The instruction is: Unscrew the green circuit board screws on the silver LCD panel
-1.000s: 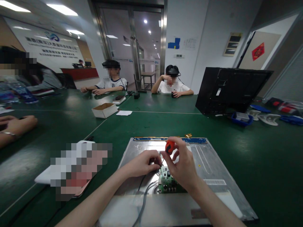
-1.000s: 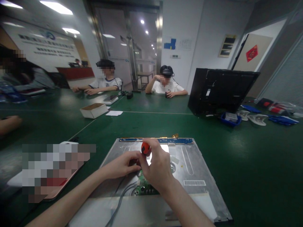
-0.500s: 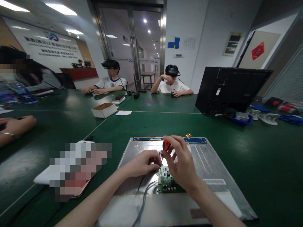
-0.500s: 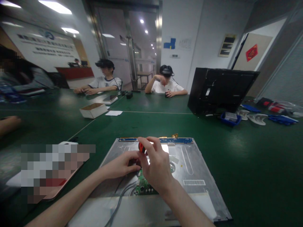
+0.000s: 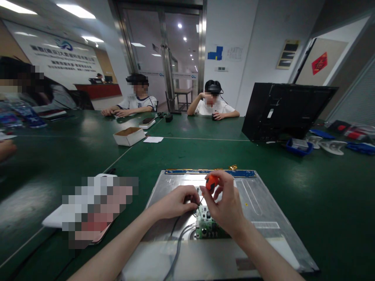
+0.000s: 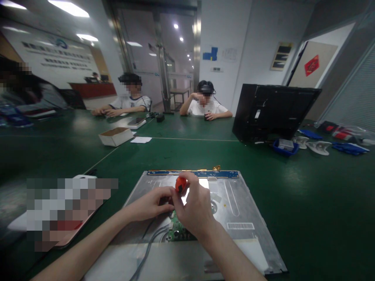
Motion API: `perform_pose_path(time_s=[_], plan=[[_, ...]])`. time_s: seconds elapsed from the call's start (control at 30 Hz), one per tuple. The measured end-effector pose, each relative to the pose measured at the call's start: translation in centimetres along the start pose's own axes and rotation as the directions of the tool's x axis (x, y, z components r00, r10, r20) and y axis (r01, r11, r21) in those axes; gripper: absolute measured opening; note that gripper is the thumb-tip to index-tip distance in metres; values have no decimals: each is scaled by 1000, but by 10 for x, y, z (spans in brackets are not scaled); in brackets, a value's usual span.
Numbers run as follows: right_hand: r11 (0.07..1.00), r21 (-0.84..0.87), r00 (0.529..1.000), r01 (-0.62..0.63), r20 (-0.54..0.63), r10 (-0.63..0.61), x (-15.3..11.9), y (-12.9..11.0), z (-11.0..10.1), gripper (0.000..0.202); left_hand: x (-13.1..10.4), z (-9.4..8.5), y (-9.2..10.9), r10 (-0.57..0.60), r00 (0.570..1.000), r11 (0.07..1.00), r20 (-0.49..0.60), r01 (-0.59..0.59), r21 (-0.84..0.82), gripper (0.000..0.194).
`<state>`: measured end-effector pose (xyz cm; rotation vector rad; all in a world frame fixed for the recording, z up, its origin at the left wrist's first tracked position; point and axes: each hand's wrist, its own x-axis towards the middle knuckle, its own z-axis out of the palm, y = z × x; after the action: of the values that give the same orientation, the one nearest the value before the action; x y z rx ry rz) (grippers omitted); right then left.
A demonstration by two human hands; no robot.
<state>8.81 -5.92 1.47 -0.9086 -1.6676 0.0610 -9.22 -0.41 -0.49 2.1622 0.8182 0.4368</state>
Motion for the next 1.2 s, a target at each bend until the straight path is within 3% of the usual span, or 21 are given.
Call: perform_pose_path(time_s=[0.3,0.57,0.83,1.2], plan=[[999,26,998,33,55,-34,5,-4,-4,35,0,1,0,8,1000,1000,-7,-8,-28,11],[999,40,989,-5,149,-1,3,-3,-6,46,0,2,2,17,1000,999,1,-17,-39,15],[1000,22,1000,19,22,-20,2,-1,-2,35,1,1,-2,5,1000,999,19,-4,-40,11],[1000,4,999,30,27,-30,6,-7,-6,31,1,2,-6,0,999,998,32,2,-65,12]])
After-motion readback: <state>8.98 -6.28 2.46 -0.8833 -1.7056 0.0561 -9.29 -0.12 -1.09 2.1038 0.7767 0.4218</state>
